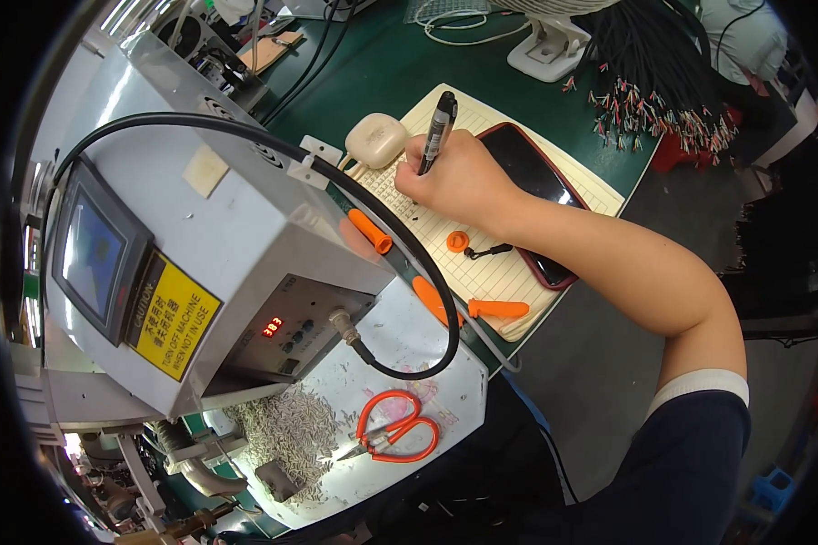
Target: Trim wire ends with scissors and use a machine to strip and process bundles of cables.
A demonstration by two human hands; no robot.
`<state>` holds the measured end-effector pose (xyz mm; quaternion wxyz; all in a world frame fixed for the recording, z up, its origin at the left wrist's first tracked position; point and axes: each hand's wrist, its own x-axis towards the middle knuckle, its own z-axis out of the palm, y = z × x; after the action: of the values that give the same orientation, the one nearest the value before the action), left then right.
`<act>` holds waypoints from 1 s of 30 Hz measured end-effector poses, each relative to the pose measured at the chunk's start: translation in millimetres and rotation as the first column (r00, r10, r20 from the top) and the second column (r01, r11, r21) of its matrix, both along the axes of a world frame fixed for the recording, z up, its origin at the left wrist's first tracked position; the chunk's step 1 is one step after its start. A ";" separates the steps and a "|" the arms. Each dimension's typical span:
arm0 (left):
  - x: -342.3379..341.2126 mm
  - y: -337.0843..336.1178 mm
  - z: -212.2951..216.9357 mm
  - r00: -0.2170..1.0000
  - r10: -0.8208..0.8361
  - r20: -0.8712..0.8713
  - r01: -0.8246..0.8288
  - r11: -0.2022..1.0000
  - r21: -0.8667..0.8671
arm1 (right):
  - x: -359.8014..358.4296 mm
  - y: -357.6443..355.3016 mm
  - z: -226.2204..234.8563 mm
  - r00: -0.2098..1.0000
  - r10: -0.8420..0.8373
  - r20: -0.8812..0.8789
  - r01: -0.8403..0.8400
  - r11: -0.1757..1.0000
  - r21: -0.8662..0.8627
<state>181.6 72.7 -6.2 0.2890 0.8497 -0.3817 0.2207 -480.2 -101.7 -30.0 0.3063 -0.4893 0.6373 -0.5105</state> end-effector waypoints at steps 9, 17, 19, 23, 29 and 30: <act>32.8 -1.3 -4.2 0.998 0.056 0.011 -0.057 0.994 0.088 | -3.4 1.5 7.9 0.999 0.037 0.014 -0.038 0.996 0.082; 91.0 19.9 -22.8 0.970 0.092 0.227 -0.103 0.994 0.039 | 9.5 5.6 18.1 0.900 0.022 -0.435 -0.110 0.978 -0.179; 76.2 5.1 -26.8 0.981 0.082 0.176 -0.092 0.995 0.046 | -0.1 17.1 16.3 0.607 -0.010 -0.795 -0.236 0.953 -0.192; 63.3 6.7 -20.0 0.986 0.130 0.106 -0.136 0.989 0.052 | -4.9 51.6 11.8 0.291 -0.261 -0.920 0.044 0.965 -0.260; 56.4 14.4 -18.7 0.984 0.153 0.091 -0.156 0.987 0.024 | 6.5 106.5 5.4 0.420 -0.358 -0.834 0.515 0.850 -0.105; 54.0 12.2 -18.3 0.987 0.136 0.085 -0.138 0.990 0.023 | 5.4 109.0 2.3 0.455 -0.406 -0.792 0.548 0.829 -0.110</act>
<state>235.6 84.9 -24.5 0.2447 0.8680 -0.3373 0.2700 -474.8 7.3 -27.7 -0.1241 -0.4362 0.8546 -0.2528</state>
